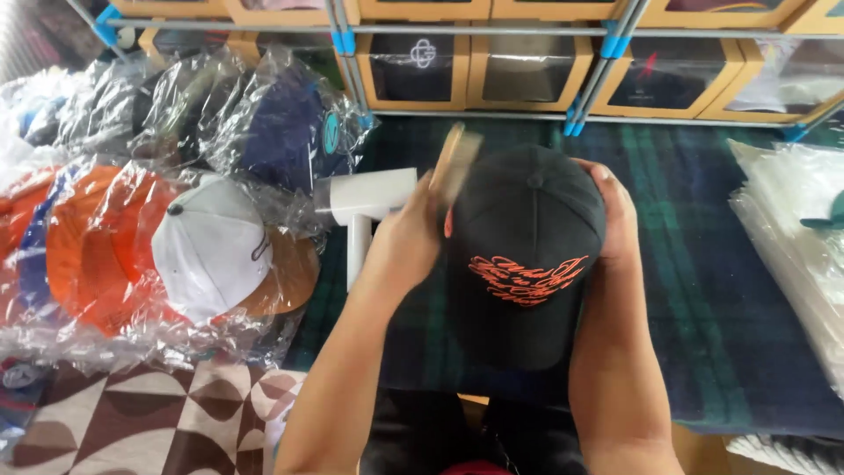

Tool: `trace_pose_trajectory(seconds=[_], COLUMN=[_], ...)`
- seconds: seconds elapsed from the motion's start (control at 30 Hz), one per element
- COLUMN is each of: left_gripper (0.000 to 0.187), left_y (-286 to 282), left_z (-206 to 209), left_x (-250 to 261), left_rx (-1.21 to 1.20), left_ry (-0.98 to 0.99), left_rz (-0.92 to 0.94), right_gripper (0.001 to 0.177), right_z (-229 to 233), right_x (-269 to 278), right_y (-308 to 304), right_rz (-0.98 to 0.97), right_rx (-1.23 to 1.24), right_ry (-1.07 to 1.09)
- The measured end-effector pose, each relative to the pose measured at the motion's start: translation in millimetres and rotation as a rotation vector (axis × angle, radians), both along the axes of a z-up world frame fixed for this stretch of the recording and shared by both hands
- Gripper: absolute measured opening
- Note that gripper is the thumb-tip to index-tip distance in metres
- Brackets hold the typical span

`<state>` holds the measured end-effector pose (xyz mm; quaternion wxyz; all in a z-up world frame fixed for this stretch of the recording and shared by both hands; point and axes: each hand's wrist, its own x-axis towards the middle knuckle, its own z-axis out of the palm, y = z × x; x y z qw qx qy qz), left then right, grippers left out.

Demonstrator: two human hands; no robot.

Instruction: Cleaning and prepping a baseball cap using a wooden brush and a hair dryer.

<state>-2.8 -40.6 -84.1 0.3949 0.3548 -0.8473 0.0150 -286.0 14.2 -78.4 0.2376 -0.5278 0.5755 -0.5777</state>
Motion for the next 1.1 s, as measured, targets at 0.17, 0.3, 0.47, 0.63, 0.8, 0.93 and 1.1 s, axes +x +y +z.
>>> trace_pose_trajectory(seconds=[0.17, 0.3, 0.47, 0.63, 0.8, 0.93, 1.1], left_gripper=[0.038, 0.042, 0.036, 0.038, 0.028, 0.029, 0.041], left_y=[36.3, 71.4, 49.3, 69.7, 11.0, -54.4, -58.4], left_z=[0.8, 23.9, -15.9, 49.9, 78.8, 34.4, 18.0], left_x=[27.3, 14.6, 24.9, 13.2, -31.1, -26.3, -0.7], left_rx=[0.907, 0.751, 0.601, -0.124, -0.109, 0.135, 0.745], left_ry=[-0.049, 0.353, 0.116, 0.019, -0.075, -0.105, -0.388], left_rz=[0.142, 0.109, 0.154, 0.000, -0.007, -0.049, 0.185], right_gripper=[0.048, 0.048, 0.049, 0.053, 0.052, 0.051, 0.050], right_z=[3.7, 1.0, 0.9, -2.1, 11.9, 8.7, 12.7], right_x=[-0.4, -5.2, -3.7, -0.9, 5.6, 5.5, 5.5], right_y=[-0.4, -1.4, 0.0, 0.3, -5.5, 9.1, 4.8], right_rz=[0.009, 0.006, -0.006, 0.002, 0.036, 0.017, 0.014], right_rx=[-0.012, -0.009, -0.025, -0.083, -0.063, -0.009, 0.009], right_ry=[-0.150, -0.153, -0.092, 0.021, 0.027, -0.021, -0.075])
